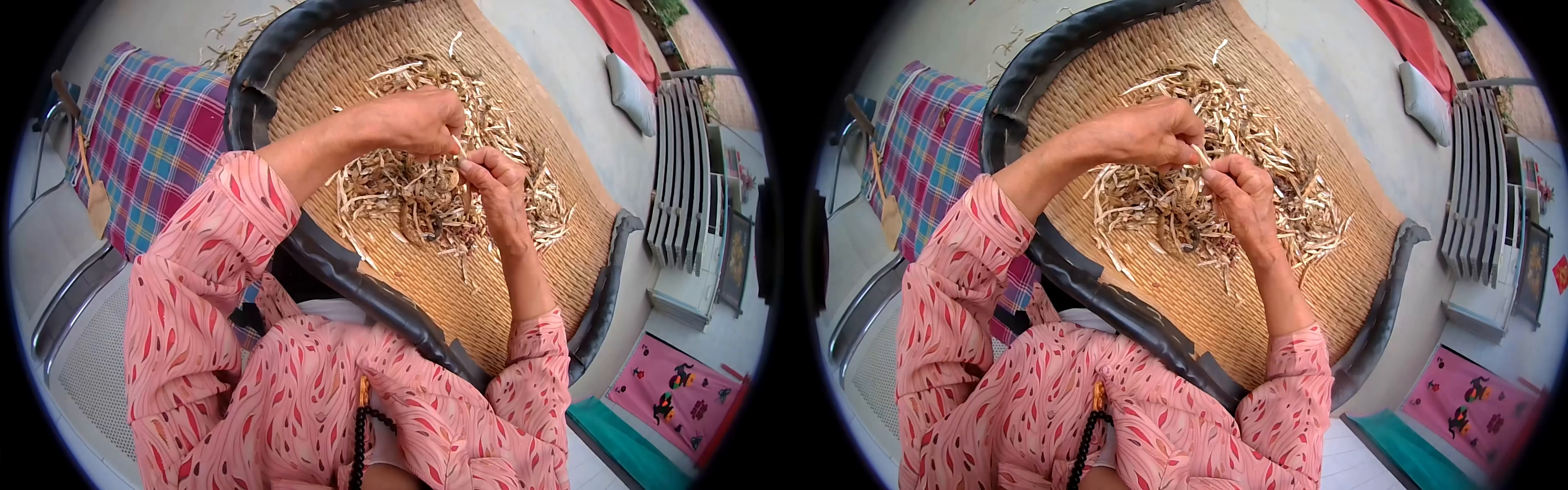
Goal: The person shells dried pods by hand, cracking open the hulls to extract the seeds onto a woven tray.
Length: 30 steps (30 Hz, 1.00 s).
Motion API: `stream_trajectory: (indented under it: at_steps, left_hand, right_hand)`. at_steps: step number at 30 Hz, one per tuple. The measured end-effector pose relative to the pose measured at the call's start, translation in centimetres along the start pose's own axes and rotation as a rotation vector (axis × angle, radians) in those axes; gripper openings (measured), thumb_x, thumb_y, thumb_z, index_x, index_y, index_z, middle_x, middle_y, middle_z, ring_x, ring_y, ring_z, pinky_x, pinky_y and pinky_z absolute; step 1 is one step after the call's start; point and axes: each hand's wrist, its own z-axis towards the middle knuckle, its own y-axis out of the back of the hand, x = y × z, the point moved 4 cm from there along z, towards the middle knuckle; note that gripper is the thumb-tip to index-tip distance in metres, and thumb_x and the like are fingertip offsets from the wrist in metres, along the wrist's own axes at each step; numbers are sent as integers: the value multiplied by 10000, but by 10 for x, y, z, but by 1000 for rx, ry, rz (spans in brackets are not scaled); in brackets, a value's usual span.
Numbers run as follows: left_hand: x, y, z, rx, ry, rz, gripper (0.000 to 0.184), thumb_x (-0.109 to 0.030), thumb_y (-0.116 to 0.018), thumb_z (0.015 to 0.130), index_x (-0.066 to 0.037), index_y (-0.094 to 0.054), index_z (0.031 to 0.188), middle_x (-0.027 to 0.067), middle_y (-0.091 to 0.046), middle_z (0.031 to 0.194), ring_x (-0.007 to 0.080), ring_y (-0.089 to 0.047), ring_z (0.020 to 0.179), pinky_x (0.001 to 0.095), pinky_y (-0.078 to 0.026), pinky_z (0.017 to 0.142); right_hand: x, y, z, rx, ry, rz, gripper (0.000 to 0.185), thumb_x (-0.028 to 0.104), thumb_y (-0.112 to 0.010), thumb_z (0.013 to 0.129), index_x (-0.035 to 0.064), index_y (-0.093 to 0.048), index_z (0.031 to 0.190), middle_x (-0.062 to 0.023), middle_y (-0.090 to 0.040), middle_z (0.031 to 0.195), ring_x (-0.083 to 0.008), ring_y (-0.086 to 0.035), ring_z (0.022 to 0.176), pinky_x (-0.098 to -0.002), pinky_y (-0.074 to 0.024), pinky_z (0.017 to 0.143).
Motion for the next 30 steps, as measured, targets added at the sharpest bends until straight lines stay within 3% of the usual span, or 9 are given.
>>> stream_trajectory:
  at_steps: [5,11,15,18,20,22,23,26,30]
  left_hand:
    - [8,5,9,-216,-248,49,219,-139,-578,768,45,-529,660,78,-508,556,149,-507,541,314,-405,493]
    - [2,12,0,-337,-269,86,221,-135,-564,728,48,-479,638,80,-458,555,178,-445,528,366,-366,500]
    - [-1,12,3,-192,-194,149,220,-161,-578,748,44,-517,696,110,-498,640,194,-490,611,368,-399,571]
    - [-1,9,2,-214,-200,188,227,-181,-597,761,37,-538,737,128,-514,661,202,-511,637,368,-408,590]
    - [3,2,-2,-355,-291,180,232,-189,-605,765,35,-543,752,136,-525,680,202,-514,643,368,-405,583]
    - [-2,8,-2,-288,-181,242,257,-211,-606,789,30,-534,735,127,-532,697,190,-494,621,365,-379,547]
    - [-2,12,-1,-318,-163,228,263,-220,-603,798,28,-535,741,125,-533,706,188,-493,624,361,-380,545]
    - [0,20,-1,-452,-232,233,277,-254,-592,826,13,-538,775,102,-509,639,184,-468,573,359,-368,518]
    - [-5,16,-2,-457,-254,248,283,-262,-585,829,13,-545,772,100,-516,631,183,-487,577,353,-389,527]
  right_hand:
    - [0,-11,4,14,141,73,189,188,-593,875,-1,-602,860,-23,-586,706,-69,-518,555,-195,-437,497]
    - [-11,-5,2,29,26,146,159,157,-577,885,7,-609,843,-2,-575,644,-59,-507,503,-180,-415,461]
    - [-13,-7,2,41,37,131,175,181,-579,887,13,-609,847,-3,-574,628,-55,-508,499,-178,-409,447]
    - [2,-26,-1,-81,-105,400,205,220,-585,884,17,-606,863,-1,-585,660,-46,-513,528,-173,-414,468]
    - [-1,-19,4,41,-50,305,222,243,-595,878,22,-601,863,18,-555,680,-39,-477,543,-179,-371,469]
    - [-5,-16,6,48,-72,231,206,232,-596,877,28,-601,853,27,-534,681,-38,-450,538,-185,-344,463]
    - [-4,-18,3,12,-18,103,186,223,-593,878,43,-603,830,44,-493,657,-45,-411,516,-182,-301,452]
    - [-9,-33,-10,109,539,-542,23,51,-601,807,52,-619,822,-35,-567,674,-113,-459,493,-230,-387,435]
    - [-32,-66,-40,399,635,-1285,113,31,-546,773,75,-583,870,-73,-487,747,-148,-538,555,-271,-440,396]
